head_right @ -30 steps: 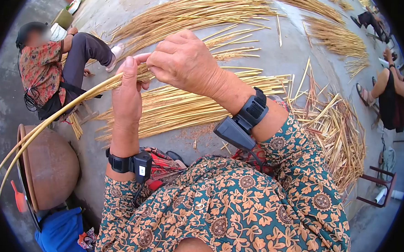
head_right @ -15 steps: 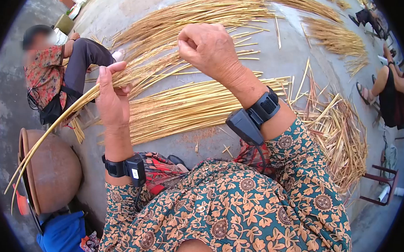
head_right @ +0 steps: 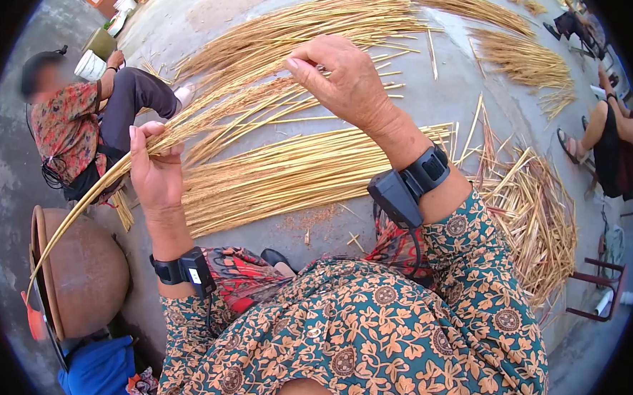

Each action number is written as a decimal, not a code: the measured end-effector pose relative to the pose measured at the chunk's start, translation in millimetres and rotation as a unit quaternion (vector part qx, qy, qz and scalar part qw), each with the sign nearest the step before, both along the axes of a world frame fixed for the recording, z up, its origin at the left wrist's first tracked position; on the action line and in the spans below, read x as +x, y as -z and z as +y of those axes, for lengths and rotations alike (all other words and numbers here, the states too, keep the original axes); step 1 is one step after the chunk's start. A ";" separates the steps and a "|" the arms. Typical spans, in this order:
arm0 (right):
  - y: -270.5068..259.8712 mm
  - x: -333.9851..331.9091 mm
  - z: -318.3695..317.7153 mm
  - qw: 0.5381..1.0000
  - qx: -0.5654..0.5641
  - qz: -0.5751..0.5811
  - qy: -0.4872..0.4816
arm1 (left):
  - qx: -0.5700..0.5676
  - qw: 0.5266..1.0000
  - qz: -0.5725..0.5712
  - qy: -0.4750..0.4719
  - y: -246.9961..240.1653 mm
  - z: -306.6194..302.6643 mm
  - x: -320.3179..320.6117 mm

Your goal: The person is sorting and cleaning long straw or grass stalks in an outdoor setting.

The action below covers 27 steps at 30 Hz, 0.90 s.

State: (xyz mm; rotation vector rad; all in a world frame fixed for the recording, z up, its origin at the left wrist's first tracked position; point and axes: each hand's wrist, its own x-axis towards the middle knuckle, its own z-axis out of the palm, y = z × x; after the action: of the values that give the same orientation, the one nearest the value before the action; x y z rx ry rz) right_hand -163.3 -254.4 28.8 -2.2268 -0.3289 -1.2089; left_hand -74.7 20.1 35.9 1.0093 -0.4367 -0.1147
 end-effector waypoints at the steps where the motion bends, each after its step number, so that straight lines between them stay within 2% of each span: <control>1: -0.3 0.7 -0.5 1.000 0.001 0.005 -0.005 | -0.003 1.000 0.002 0.000 -0.9 0.7 1.3; 4: -1.1 1.6 1.7 0.997 -0.026 0.003 -0.067 | 0.011 0.999 -0.022 0.028 1.4 6.8 8.8; 7: 1.6 3.7 2.2 0.996 -0.058 -0.004 -0.073 | 0.022 0.997 -0.045 0.052 1.3 10.1 8.7; 10: 1.4 1.4 -0.1 0.992 -0.105 0.050 -0.052 | 0.031 0.997 -0.052 0.052 -0.3 10.3 7.9; 13: 6.2 1.3 8.4 0.994 -0.090 0.056 -0.028 | 0.041 0.997 -0.058 0.034 1.4 11.1 6.9; 16: 10.9 1.4 16.9 0.991 0.057 0.115 -0.032 | 0.050 0.997 -0.050 0.000 -0.3 3.2 2.3; 19: 9.6 0.1 17.4 0.963 0.180 0.197 -0.022 | 0.060 0.997 -0.055 -0.020 -2.5 -2.5 -3.3; 25: 8.3 3.2 7.4 0.965 0.163 0.201 0.026 | 0.061 0.996 -0.062 -0.034 -5.2 3.9 1.1; 27: 9.5 4.4 1.1 0.987 0.065 0.125 0.074 | 0.063 0.996 -0.055 -0.041 -5.0 7.6 1.9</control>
State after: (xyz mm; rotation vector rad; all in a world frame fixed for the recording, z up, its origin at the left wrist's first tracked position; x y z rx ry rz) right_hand -158.9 -253.4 19.3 -2.2857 0.0145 -0.9776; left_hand -72.8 27.7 40.9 1.1591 -0.4914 -0.0127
